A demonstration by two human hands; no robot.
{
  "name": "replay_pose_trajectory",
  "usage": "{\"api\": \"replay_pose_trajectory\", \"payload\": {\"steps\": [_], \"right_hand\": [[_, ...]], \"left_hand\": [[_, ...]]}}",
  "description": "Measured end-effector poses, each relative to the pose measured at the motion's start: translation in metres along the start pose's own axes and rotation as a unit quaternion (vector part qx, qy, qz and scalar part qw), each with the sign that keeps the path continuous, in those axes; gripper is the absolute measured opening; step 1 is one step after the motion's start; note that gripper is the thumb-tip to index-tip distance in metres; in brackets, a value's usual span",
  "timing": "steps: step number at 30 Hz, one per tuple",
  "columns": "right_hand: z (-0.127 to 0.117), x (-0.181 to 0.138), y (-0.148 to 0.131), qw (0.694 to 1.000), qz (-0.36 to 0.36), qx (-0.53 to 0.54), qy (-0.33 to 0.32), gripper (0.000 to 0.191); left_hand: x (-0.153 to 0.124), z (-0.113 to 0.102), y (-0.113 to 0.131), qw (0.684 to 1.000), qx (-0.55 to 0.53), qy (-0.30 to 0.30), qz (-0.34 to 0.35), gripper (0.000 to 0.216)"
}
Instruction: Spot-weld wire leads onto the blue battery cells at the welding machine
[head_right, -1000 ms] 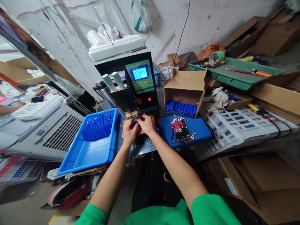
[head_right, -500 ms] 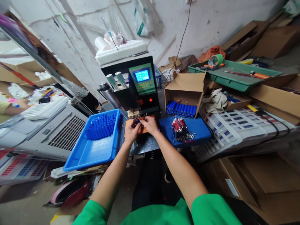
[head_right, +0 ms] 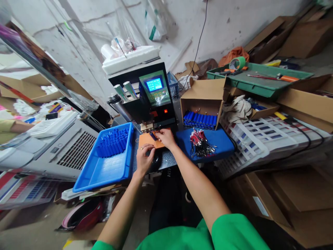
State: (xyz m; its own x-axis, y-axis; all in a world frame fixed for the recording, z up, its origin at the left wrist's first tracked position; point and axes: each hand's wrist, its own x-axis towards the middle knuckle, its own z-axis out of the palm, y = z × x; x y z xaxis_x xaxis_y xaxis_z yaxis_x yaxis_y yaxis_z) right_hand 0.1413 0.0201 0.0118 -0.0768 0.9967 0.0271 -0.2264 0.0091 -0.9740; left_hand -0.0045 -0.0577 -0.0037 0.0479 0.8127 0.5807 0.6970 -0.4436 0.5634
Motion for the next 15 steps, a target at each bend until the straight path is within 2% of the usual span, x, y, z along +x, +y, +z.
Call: {"api": "replay_pose_trajectory", "payload": {"steps": [4,8,11,15], "right_hand": [[-0.004,-0.003,-0.002,0.999,-0.008,0.001,-0.035,0.035],[-0.007,-0.007,-0.003,0.993,-0.042,-0.029,-0.107,0.030],[-0.007,-0.008,0.000,0.989,-0.068,-0.050,-0.121,0.026],[-0.006,-0.005,0.003,0.988,-0.082,-0.062,-0.115,0.023]], "left_hand": [[0.006,0.003,-0.002,0.999,-0.026,-0.004,-0.018,0.013],[0.015,0.002,-0.004,0.990,-0.089,-0.009,-0.108,0.018],[0.024,0.002,-0.003,0.978,-0.133,-0.004,-0.160,0.018],[0.032,0.004,0.000,0.978,-0.131,-0.029,-0.158,0.017]]}}
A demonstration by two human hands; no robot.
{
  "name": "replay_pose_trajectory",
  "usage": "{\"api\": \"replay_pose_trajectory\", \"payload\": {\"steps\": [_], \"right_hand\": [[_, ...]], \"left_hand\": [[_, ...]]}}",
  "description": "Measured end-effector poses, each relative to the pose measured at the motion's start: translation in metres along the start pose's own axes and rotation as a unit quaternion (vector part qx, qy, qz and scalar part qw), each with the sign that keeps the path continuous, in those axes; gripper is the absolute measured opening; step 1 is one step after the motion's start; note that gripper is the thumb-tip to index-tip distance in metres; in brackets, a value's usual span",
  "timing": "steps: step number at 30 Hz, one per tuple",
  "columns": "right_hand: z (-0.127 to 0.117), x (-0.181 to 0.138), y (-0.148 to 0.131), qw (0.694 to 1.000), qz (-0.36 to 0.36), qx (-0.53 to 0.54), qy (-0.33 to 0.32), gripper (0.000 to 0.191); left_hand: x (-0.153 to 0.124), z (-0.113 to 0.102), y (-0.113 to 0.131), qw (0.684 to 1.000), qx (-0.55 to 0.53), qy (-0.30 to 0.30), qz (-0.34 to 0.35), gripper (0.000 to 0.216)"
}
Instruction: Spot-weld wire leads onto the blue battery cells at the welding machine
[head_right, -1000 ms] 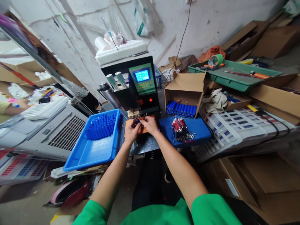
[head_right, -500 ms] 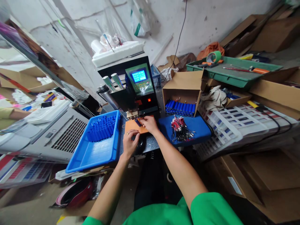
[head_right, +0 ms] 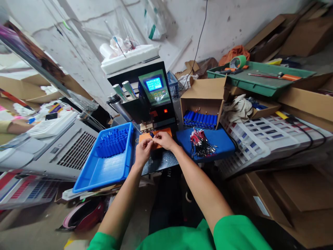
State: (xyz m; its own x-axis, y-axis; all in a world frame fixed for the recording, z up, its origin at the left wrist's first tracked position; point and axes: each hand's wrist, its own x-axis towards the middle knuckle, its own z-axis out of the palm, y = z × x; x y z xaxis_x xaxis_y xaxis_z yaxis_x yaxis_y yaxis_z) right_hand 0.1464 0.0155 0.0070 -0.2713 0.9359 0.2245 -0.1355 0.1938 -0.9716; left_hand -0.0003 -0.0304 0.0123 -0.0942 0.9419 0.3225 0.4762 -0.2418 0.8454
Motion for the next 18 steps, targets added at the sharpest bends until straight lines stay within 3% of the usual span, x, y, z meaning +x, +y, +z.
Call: {"api": "replay_pose_trajectory", "payload": {"steps": [6,9,13,18], "right_hand": [[-0.005,-0.002,-0.007,0.996,0.063,0.059,0.014,0.027],[-0.008,-0.004,-0.010,0.992,0.078,0.099,0.029,0.030],[-0.009,-0.001,-0.008,0.985,0.090,0.135,0.058,0.030],[-0.009,0.002,-0.003,0.978,0.093,0.166,0.084,0.029]], "left_hand": [[-0.004,-0.001,-0.001,0.994,0.032,0.047,0.091,0.011],[0.000,-0.001,-0.003,0.989,0.067,0.000,0.133,0.025],[0.009,0.002,-0.007,0.987,0.064,-0.083,0.126,0.043],[0.007,0.007,-0.013,0.992,0.026,-0.076,0.093,0.047]]}}
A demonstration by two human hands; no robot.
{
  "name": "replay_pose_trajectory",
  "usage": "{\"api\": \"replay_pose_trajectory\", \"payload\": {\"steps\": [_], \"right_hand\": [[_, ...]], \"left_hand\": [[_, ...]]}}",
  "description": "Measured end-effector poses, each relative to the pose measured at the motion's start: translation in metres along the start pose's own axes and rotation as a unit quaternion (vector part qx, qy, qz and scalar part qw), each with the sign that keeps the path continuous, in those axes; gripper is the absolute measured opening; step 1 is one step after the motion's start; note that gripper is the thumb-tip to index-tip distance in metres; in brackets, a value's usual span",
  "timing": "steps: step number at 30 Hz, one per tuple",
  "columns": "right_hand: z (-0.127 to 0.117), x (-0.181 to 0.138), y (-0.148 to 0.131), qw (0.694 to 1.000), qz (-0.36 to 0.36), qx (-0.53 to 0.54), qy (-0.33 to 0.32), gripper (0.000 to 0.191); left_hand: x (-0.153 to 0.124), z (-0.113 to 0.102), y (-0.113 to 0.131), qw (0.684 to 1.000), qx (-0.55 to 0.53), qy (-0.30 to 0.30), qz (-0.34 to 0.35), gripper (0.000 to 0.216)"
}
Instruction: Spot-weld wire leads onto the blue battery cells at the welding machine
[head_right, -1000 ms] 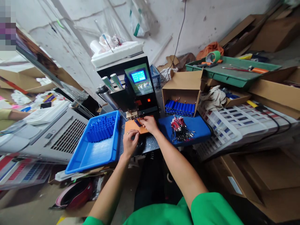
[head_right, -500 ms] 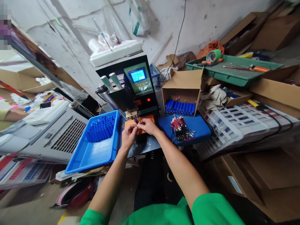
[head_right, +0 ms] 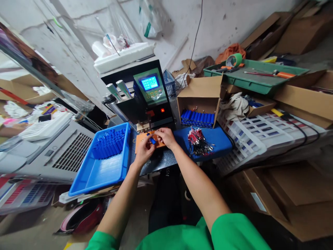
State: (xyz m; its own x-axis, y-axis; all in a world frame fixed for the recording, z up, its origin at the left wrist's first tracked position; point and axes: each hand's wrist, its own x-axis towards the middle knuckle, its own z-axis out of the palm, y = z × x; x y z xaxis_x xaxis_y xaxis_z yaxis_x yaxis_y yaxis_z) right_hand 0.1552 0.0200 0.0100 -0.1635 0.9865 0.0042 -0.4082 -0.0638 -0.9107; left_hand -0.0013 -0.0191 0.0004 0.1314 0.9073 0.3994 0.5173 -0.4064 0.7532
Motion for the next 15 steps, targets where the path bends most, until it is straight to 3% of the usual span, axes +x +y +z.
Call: {"api": "replay_pose_trajectory", "payload": {"steps": [9,12,15], "right_hand": [[0.003,0.000,-0.002,1.000,-0.003,0.003,0.011,0.029],[0.004,0.000,-0.003,1.000,0.002,0.003,0.010,0.029],[0.004,0.001,-0.003,1.000,0.005,0.001,0.012,0.028]], "left_hand": [[0.008,-0.007,0.014,0.992,-0.054,0.050,-0.107,0.032],[0.010,-0.010,0.021,0.988,-0.055,0.080,-0.122,0.026],[0.010,-0.013,0.026,0.990,-0.027,0.067,-0.124,0.020]]}}
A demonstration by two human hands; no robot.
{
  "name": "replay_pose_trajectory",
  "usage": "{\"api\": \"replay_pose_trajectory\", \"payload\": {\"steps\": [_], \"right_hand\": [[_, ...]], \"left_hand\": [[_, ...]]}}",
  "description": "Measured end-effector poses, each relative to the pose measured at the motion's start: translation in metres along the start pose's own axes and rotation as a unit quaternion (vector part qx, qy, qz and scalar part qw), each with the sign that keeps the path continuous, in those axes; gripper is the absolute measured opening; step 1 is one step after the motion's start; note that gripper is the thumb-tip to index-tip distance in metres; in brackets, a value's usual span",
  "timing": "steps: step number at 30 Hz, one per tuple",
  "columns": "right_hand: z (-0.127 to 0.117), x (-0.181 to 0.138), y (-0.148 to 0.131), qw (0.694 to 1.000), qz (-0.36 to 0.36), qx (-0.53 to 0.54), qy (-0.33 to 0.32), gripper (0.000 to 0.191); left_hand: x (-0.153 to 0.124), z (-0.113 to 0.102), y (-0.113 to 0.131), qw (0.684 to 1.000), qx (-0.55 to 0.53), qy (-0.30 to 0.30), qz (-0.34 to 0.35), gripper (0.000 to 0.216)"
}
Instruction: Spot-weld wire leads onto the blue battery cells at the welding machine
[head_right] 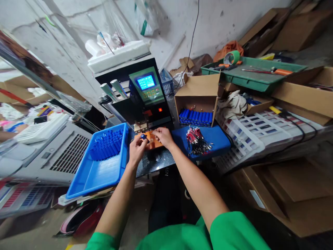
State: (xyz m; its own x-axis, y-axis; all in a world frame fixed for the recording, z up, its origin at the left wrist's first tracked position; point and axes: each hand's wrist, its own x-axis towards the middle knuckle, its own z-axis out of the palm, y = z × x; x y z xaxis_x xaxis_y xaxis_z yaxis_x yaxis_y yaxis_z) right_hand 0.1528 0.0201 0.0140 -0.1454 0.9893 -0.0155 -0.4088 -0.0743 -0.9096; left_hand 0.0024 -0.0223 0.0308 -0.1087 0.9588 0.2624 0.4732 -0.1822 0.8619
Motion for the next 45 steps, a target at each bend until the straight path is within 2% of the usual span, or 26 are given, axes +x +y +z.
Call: {"api": "replay_pose_trajectory", "payload": {"steps": [5,9,24,32,39,45], "right_hand": [[0.000,0.002,0.002,1.000,-0.001,-0.008,0.012,0.027],[0.000,0.002,0.003,1.000,-0.011,-0.005,0.012,0.026],[0.016,0.000,-0.003,0.999,-0.015,-0.021,0.034,0.022],[0.023,0.003,0.003,0.992,-0.046,-0.115,0.039,0.020],[0.025,0.007,0.009,0.965,-0.094,-0.233,0.075,0.022],[0.026,0.006,0.009,0.958,-0.097,-0.256,0.083,0.022]], "left_hand": [[0.004,0.001,0.000,0.999,-0.011,-0.021,0.034,0.021],[0.010,0.005,-0.004,0.999,-0.011,-0.035,0.027,0.022],[0.001,0.015,-0.014,0.997,0.054,0.010,0.050,0.023],[0.001,0.017,-0.021,0.997,0.065,0.011,0.046,0.025],[0.000,0.017,-0.020,0.996,0.078,0.017,0.037,0.024],[0.000,0.017,-0.017,0.995,0.086,0.019,0.037,0.023]]}}
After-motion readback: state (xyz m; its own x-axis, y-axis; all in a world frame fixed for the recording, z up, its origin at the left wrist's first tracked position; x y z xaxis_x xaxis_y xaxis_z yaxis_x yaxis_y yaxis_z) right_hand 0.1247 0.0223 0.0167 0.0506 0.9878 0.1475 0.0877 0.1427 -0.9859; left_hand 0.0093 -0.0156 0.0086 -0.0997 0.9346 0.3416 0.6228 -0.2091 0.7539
